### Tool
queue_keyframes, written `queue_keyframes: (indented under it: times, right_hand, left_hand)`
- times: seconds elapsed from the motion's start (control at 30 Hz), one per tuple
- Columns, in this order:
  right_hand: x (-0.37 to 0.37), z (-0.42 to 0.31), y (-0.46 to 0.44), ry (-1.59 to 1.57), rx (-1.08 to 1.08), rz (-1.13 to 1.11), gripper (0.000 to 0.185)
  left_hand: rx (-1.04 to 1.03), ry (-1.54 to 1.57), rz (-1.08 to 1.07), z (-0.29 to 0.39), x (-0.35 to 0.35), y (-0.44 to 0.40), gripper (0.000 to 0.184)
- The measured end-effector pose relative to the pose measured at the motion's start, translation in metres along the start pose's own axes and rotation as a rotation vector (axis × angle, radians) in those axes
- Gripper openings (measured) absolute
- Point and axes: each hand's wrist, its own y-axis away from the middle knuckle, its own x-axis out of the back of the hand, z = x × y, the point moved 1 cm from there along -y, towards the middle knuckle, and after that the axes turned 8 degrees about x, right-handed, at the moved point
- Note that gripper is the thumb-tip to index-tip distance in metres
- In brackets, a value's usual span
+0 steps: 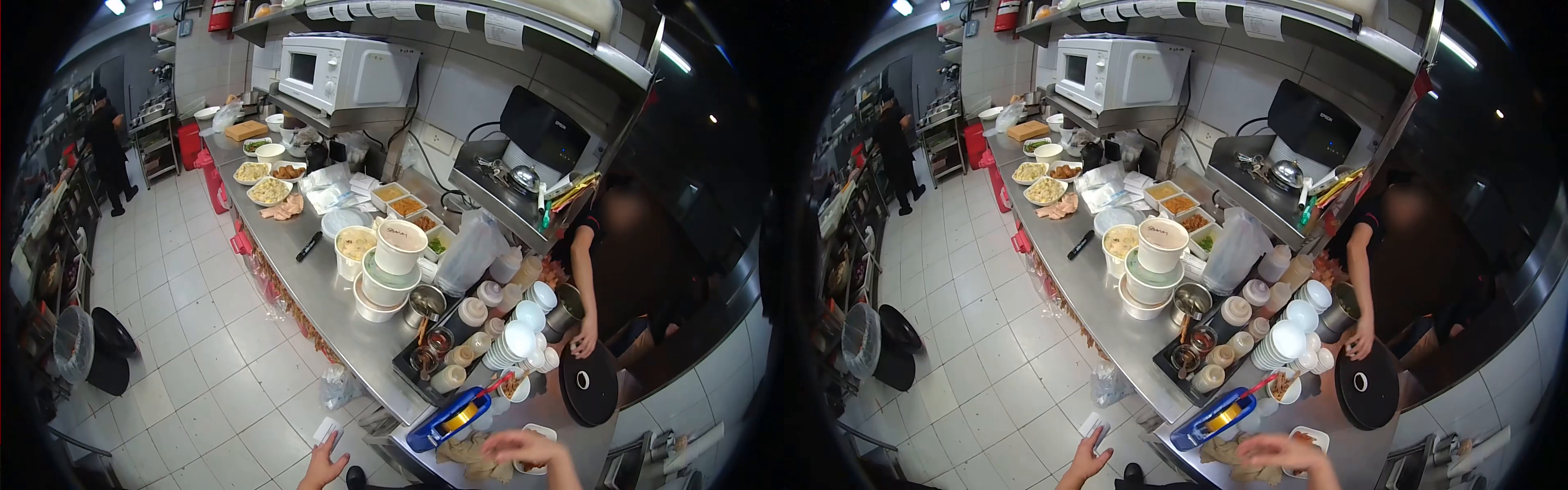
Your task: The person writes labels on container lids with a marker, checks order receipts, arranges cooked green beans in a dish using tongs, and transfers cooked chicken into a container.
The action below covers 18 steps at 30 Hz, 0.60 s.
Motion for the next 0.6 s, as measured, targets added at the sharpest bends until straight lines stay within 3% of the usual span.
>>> queue_keyframes:
  times: [0.03, 0.17, 0.27, 0.37, 0.6]
  right_hand:
    - [-0.017, 0.039, -0.001, -0.111, -0.162, 0.011, 0.028]
    - [-0.054, 0.158, -0.024, 0.579, -0.036, 0.394, 0.032]
    - [-0.053, 0.208, -0.044, 1.092, -0.056, 0.501, 0.026]
    - [-0.057, 0.168, -0.05, 1.077, 0.029, 0.652, 0.025]
    - [-0.037, 0.195, -0.071, 1.099, -0.001, 0.552, 0.018]
  left_hand:
    - [-0.005, -0.019, -0.015, -0.001, -0.003, -0.004, 0.069]
    - [-0.038, -0.02, -0.075, 0.011, -0.012, -0.012, 0.074]
    - [-0.048, -0.028, -0.075, 0.019, -0.013, -0.01, 0.072]
    - [-0.084, -0.067, -0.068, 0.016, -0.017, -0.001, 0.068]
    - [-0.075, -0.068, -0.088, 0.003, -0.023, 0.022, 0.068]
